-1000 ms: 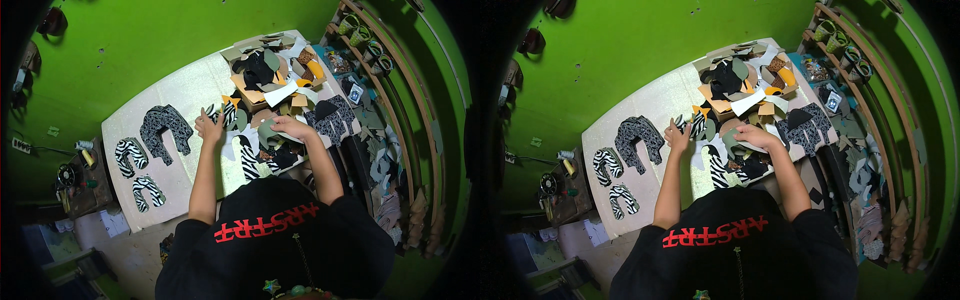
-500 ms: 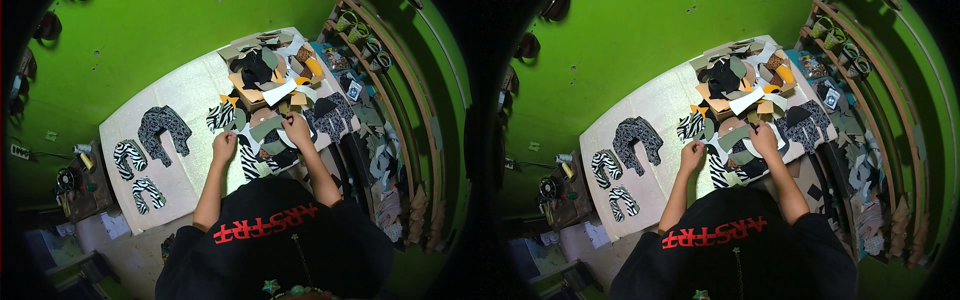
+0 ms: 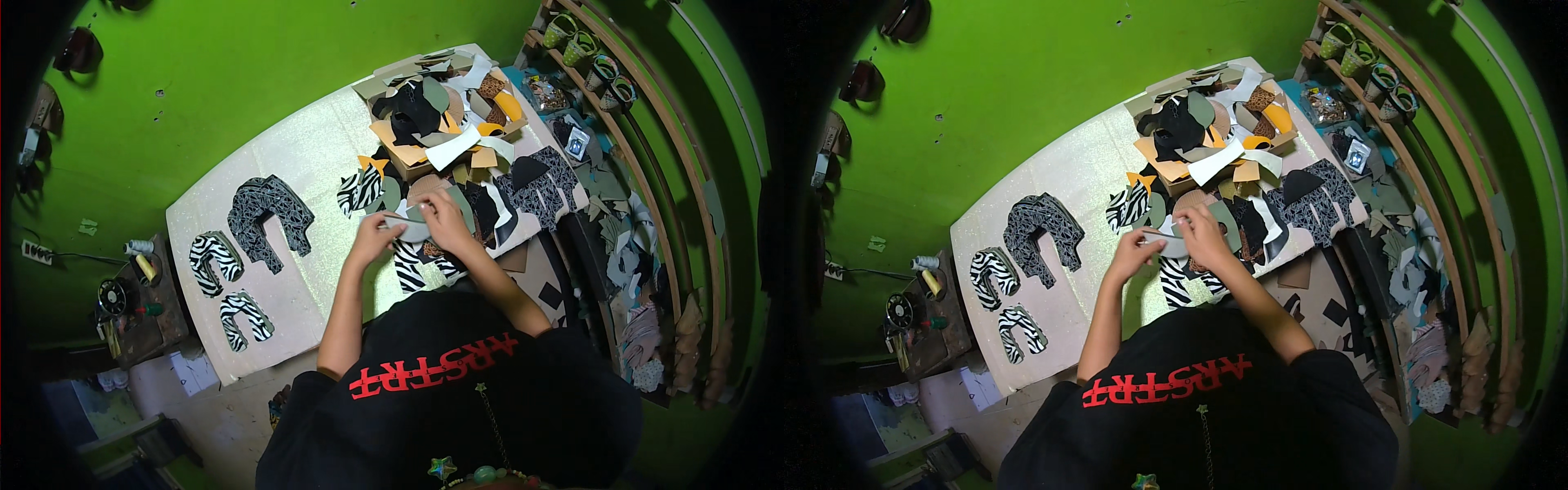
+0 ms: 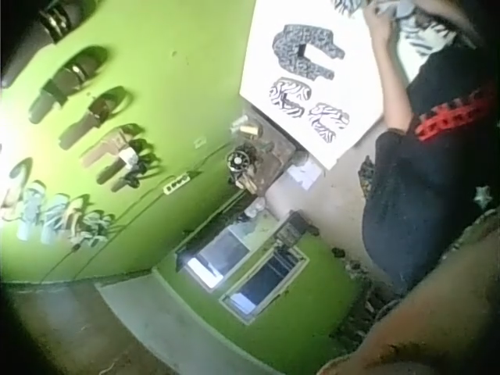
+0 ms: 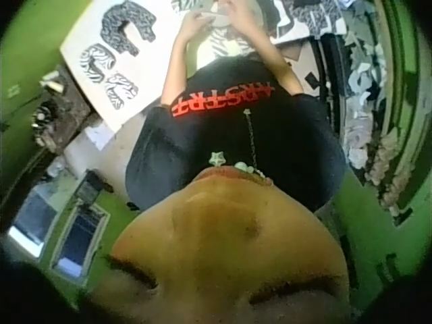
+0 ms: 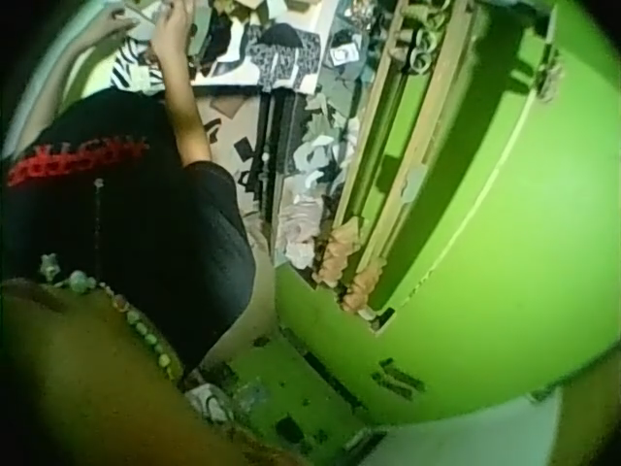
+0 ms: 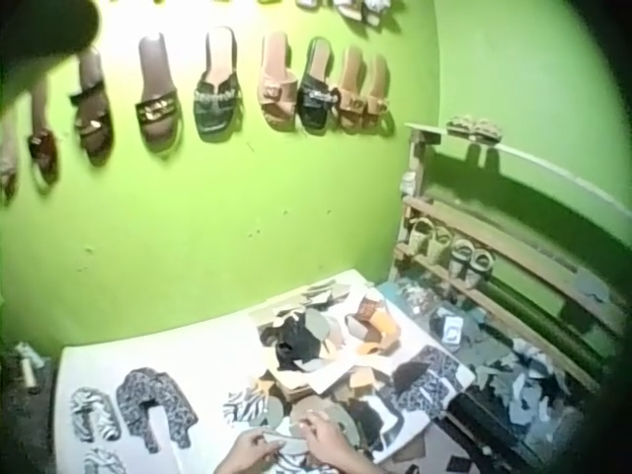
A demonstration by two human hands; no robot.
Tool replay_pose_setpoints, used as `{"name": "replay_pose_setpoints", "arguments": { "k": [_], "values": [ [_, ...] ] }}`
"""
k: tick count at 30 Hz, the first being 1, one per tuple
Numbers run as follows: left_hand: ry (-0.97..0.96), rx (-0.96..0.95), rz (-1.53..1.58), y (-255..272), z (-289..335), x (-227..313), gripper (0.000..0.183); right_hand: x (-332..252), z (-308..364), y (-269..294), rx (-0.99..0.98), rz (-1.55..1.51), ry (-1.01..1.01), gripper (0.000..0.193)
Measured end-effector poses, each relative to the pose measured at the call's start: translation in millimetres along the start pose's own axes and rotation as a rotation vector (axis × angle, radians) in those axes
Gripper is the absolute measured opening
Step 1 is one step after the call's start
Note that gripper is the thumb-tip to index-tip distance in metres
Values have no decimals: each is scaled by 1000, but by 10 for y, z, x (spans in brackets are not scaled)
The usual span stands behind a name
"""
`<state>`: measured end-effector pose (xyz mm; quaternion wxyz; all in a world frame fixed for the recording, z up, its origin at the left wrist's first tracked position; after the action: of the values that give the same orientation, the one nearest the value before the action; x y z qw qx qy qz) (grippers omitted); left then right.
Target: Sorting and arranging animal-print leather and fabric pieces for shoe manufacturing.
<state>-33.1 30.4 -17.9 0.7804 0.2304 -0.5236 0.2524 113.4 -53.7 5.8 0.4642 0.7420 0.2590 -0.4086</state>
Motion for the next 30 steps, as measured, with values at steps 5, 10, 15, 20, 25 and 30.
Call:
{"name": "replay_pose_setpoints", "arguments": {
  "k": [5,10,15,20,25,30],
  "values": [
    [-288,391,102,427,-41,-31,18,238,86,306,82,616,-163,29],
    [-406,425,168,469,-172,-122,24,377,206,346,-24,800,-398,43],
    [-273,514,-603,498,-259,-157,42,519,300,311,20,737,-367,49],
    [-139,611,-603,340,-159,-228,41,446,316,410,96,547,-274,46],
    [-417,295,-345,64,-149,-60,44,18,209,449,-127,-130,-157,38],
    [-307,-80,227,-203,-60,201,64,-264,116,309,-422,-316,-63,36]
  ]
}}
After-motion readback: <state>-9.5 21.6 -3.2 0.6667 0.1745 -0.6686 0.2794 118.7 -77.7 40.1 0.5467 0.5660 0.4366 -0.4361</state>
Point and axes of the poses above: each hand's wrist, its own z-axis away from the middle knuckle, its own y-axis out of the back of the hand, x = y × z, the point moved 3 cm from there along -z, towards the middle knuckle, and after that the axes turned 4 degrees about y, right-handed, at the moved point
